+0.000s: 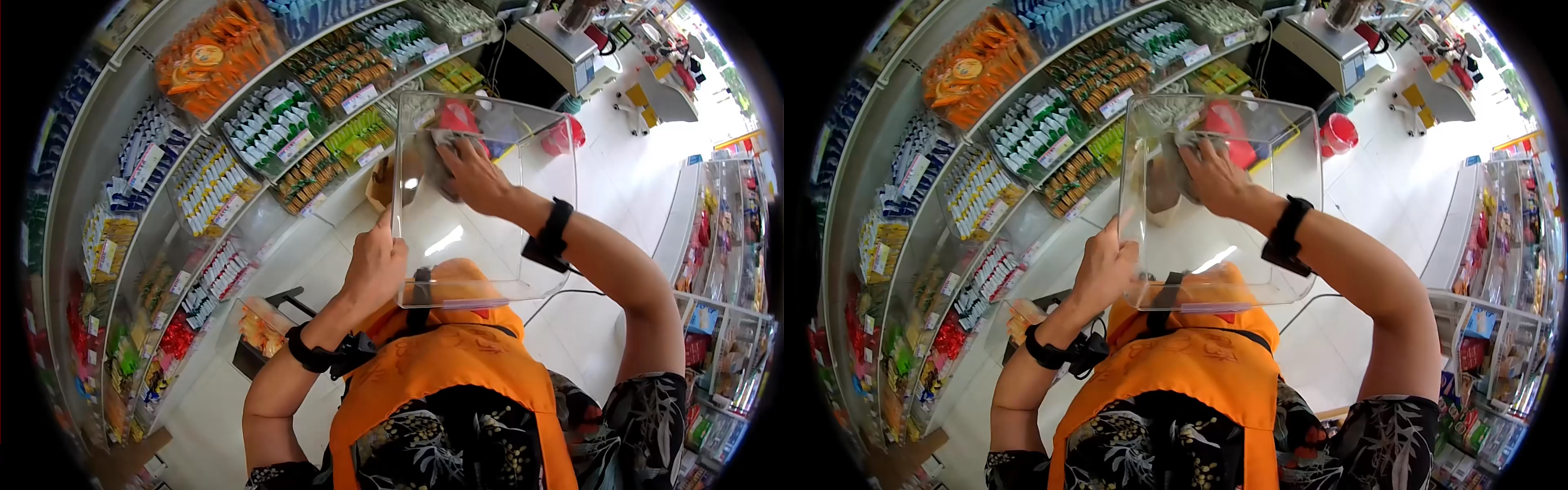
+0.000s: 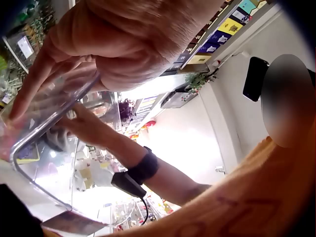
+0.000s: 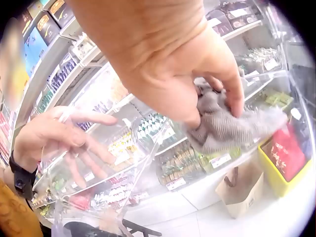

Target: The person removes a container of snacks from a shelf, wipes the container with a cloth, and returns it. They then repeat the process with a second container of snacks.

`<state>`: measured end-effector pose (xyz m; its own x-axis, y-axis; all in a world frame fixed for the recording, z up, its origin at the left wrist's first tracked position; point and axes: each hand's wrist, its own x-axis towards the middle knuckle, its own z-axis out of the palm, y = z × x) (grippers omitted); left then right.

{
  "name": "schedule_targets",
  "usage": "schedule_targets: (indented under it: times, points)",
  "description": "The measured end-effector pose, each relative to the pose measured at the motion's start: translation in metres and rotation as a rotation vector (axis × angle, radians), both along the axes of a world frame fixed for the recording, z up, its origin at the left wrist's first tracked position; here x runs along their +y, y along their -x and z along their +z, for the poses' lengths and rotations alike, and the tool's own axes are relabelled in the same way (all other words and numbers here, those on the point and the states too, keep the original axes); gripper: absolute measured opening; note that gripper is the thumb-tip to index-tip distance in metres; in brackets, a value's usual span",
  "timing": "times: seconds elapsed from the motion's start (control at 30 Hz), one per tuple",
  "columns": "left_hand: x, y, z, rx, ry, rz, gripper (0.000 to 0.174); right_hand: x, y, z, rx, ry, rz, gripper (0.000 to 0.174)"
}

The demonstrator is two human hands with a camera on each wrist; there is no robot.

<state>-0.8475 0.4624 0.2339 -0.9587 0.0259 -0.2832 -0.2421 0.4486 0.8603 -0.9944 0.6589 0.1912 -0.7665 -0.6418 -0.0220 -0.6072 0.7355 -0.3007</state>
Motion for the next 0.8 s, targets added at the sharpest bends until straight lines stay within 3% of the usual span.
schedule_targets:
  times: [0.13,0.23,0.27,0.37,0.43,0.5,0.53,0.7,0.8]
  points:
    - [0.03,-0.012,0.018,0.06,0.082,-0.018,0.051,-0.008,0.012,0.001,0.023,0.229,0.004,0.056]
    - [0.04,-0.016,0.019,0.094,0.056,-0.015,0.048,-0.016,0.005,0.008,-0.142,0.23,-0.072,0.049]
    - [0.041,-0.019,0.015,0.119,0.038,-0.022,0.048,-0.012,0.006,0.0,-0.092,0.217,0.007,0.04]
    - [0.044,-0.023,0.011,0.127,0.036,-0.014,0.049,-0.008,-0.027,0.0,-0.359,-0.06,0.088,0.033]
    - [0.045,-0.026,0.008,0.121,0.058,-0.007,0.05,0.005,-0.065,-0.025,-0.377,0.104,0.337,0.03]
    - [0.045,-0.025,0.005,0.137,0.095,-0.007,0.05,-0.004,-0.098,-0.013,-0.679,-0.184,0.354,0.025]
    - [0.045,-0.023,0.017,0.05,0.115,-0.036,0.05,-0.002,-0.106,-0.014,-0.668,-0.144,0.411,0.026]
    - [0.049,-0.03,0.014,0.101,0.126,-0.081,0.049,0.009,-0.107,-0.026,-0.572,0.05,0.718,0.026]
    - [0.049,-0.032,0.014,0.117,0.218,-0.116,0.049,0.01,-0.108,-0.012,-0.594,-0.282,0.696,0.02]
